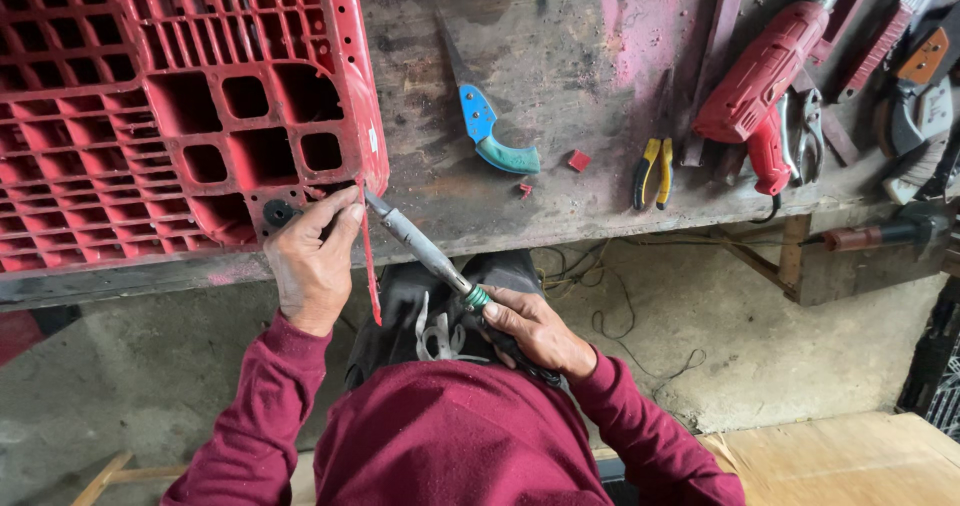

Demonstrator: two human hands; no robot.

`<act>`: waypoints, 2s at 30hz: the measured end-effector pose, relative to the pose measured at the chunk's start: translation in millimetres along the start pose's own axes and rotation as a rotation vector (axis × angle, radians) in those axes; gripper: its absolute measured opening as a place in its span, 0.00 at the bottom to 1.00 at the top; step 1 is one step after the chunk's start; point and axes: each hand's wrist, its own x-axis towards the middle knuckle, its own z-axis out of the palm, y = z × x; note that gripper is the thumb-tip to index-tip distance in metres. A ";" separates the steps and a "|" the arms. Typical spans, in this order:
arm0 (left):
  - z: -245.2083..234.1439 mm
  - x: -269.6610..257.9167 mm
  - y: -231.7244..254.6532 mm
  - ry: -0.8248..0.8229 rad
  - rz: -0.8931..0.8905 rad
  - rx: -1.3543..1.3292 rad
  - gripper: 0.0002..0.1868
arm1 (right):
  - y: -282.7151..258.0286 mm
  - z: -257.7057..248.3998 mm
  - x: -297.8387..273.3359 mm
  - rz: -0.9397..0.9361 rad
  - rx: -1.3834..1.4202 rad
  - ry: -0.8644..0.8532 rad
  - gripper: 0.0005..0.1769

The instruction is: The person uses a soldering iron to melt and cut plastic segments on a red crate and then uses a heat gun to heat and shape a plastic strip on the crate.

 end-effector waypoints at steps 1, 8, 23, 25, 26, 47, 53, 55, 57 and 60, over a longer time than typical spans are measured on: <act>-0.2 -0.4 1.0 -0.001 0.008 -0.002 0.11 | -0.1 0.4 0.0 0.001 -0.007 0.003 0.33; -1.7 3.0 5.7 -0.017 -0.032 0.020 0.11 | -2.1 2.7 -0.6 0.013 -0.052 0.030 0.33; -3.9 5.8 0.8 -0.038 -0.078 0.098 0.05 | -1.7 7.4 -3.1 0.001 -0.056 0.034 0.33; -3.9 6.3 1.2 -0.046 -0.092 0.088 0.05 | -0.9 7.7 -3.7 -0.003 -0.066 0.033 0.33; -4.0 6.5 1.5 -0.047 -0.094 0.078 0.05 | -0.9 7.3 -4.0 -0.008 -0.080 0.031 0.32; -5.3 8.0 3.4 -0.059 -0.070 0.097 0.06 | 5.4 2.8 6.1 0.014 0.121 0.006 0.29; -6.5 7.8 3.3 -0.053 -0.046 0.083 0.06 | 3.2 -1.9 1.4 0.006 0.152 -0.057 0.27; -5.9 9.8 3.8 -0.057 -0.050 0.076 0.06 | 0.1 -2.9 2.0 0.010 0.121 -0.044 0.28; -6.8 9.6 4.9 -0.069 -0.069 0.093 0.05 | -2.2 -2.3 0.5 0.028 0.064 -0.015 0.29; -6.6 10.0 5.0 -0.059 -0.105 0.094 0.05 | -1.4 -0.2 -1.5 -0.006 -0.014 0.018 0.30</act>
